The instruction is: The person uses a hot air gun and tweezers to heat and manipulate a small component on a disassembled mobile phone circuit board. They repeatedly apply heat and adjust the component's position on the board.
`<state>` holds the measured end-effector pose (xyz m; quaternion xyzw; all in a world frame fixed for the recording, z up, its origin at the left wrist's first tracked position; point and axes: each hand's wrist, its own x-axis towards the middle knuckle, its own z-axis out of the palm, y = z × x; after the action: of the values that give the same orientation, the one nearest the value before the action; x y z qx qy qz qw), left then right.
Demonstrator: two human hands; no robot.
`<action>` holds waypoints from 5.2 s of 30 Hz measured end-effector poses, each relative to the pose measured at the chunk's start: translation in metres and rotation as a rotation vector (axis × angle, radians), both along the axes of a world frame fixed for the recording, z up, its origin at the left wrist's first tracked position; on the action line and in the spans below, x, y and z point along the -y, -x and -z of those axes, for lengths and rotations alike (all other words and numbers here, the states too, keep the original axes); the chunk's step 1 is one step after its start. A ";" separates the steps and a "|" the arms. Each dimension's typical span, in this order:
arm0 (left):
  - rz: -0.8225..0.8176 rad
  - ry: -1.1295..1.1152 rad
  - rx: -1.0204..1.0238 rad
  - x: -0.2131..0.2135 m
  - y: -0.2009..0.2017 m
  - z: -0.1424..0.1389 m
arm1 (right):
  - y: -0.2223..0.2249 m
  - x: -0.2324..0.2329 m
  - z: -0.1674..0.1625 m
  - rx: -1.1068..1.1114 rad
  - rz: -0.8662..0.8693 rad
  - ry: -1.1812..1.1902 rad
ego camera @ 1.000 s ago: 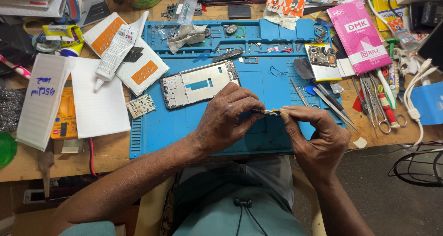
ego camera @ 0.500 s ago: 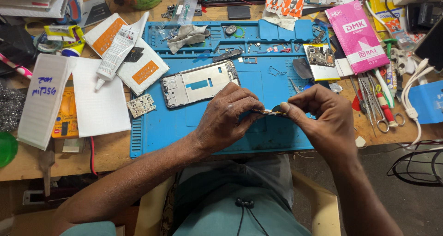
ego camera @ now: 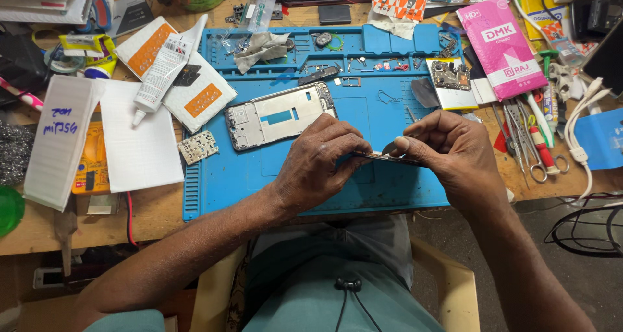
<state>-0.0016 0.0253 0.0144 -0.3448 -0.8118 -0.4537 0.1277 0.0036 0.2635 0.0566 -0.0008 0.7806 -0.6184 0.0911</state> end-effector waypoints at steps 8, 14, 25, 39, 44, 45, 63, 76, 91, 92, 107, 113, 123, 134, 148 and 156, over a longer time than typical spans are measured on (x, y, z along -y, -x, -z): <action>-0.006 -0.023 0.000 -0.001 0.002 -0.002 | -0.026 0.002 0.018 -0.440 0.092 -0.230; -0.011 -0.027 -0.008 -0.001 0.003 -0.002 | -0.033 0.002 0.029 -0.585 0.030 -0.191; -0.016 0.008 0.043 -0.002 0.003 0.000 | -0.031 0.001 0.030 -0.565 -0.028 -0.099; -0.003 -0.024 0.003 -0.003 0.004 0.001 | -0.023 -0.003 0.025 -1.042 -0.231 -0.416; -0.006 -0.023 0.001 -0.003 0.004 -0.001 | -0.019 -0.009 0.028 -1.145 -0.280 -0.483; -0.005 -0.027 0.002 -0.003 0.004 -0.001 | -0.019 -0.010 0.029 -1.149 -0.289 -0.494; -0.018 -0.025 0.011 -0.002 0.002 -0.001 | -0.015 -0.025 0.033 -0.764 -0.235 -0.173; -0.124 -0.015 0.008 0.010 0.006 -0.013 | -0.029 -0.074 0.024 -0.374 0.060 -0.566; -0.019 -0.034 0.045 -0.010 0.019 -0.020 | -0.046 -0.114 0.003 -0.216 -0.005 -0.967; -0.019 -0.036 0.060 -0.012 0.019 -0.018 | -0.045 -0.122 0.006 0.039 0.027 -1.056; -0.020 -0.192 0.281 -0.009 0.018 0.010 | -0.047 -0.060 0.047 -0.490 0.207 0.502; 0.042 -0.291 0.350 -0.008 0.021 0.012 | -0.046 -0.025 0.045 -0.499 0.220 0.458; 0.092 -0.303 0.440 -0.008 0.023 0.017 | -0.049 -0.015 0.045 -0.543 0.229 0.367; 0.103 -0.337 0.451 -0.006 0.023 0.016 | -0.042 -0.010 0.038 -0.567 0.213 0.304; 0.166 -0.271 0.449 -0.005 0.024 0.004 | -0.037 -0.027 0.042 -0.687 0.150 0.090; 0.184 -0.291 0.430 -0.006 0.019 -0.001 | -0.037 -0.014 0.043 -0.649 0.084 0.008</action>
<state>-0.0203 0.0313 0.0158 -0.2909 -0.7117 -0.6381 -0.0411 0.0402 0.2776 0.0139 -0.1659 0.7658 -0.5922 -0.1879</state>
